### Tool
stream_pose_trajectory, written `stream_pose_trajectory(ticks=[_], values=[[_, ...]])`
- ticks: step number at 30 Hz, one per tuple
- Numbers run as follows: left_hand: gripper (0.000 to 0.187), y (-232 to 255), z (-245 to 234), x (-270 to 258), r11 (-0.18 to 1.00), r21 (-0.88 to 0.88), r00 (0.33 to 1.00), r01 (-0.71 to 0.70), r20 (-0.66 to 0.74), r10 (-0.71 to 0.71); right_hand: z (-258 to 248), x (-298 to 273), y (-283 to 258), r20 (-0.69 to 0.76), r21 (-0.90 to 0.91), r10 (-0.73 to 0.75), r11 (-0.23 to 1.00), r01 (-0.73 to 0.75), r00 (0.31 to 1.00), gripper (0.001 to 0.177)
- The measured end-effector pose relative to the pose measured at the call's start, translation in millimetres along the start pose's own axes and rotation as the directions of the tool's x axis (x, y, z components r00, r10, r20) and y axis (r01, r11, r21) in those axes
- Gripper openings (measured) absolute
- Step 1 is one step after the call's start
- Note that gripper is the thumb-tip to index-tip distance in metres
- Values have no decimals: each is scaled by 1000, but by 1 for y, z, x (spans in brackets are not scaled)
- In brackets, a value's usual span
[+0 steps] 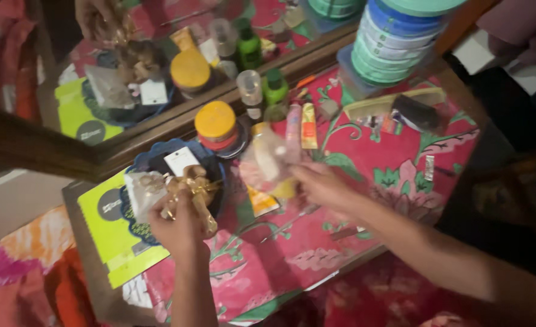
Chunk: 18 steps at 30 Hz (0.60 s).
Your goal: The person organizes a cluttered vanity table by picking up and sorting various cosmetic items, including tubes, jars, and hair accessories. They move items from a central pile into a blue decorative tray and arrange them neatly on the table surface.
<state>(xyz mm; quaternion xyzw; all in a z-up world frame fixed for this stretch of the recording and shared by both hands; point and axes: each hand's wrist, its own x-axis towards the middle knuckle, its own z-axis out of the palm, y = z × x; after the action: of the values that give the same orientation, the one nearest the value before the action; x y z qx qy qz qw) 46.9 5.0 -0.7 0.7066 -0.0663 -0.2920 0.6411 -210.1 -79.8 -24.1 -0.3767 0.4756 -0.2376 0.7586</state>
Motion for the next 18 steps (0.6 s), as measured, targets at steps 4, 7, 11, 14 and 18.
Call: stream_pose_trajectory(ticks=[4, 7, 11, 14, 18], values=[[49, -10, -30, 39, 986, -102, 988, -130, 75, 138, 82, 23, -19, 193, -6, 94, 995, -95, 977, 28], [41, -26, -52, 64, 978, 14, 958, -207, 207, 200, 123, 49, -15, 275, -140, 117, 987, -81, 954, 33], [33, -48, -73, 84, 959, 149, 959, -242, 188, 213, 160, 89, 10, 309, -323, 25, 943, 80, 951, 35], [36, -45, -82, 83, 919, 215, 942, -329, 141, 305, 179, 105, 24, 207, -529, -92, 827, 190, 974, 34], [38, -18, -82, 52, 717, 444, 799, -538, -2, 601, 184, 114, 37, 137, -701, -338, 632, 332, 931, 36]])
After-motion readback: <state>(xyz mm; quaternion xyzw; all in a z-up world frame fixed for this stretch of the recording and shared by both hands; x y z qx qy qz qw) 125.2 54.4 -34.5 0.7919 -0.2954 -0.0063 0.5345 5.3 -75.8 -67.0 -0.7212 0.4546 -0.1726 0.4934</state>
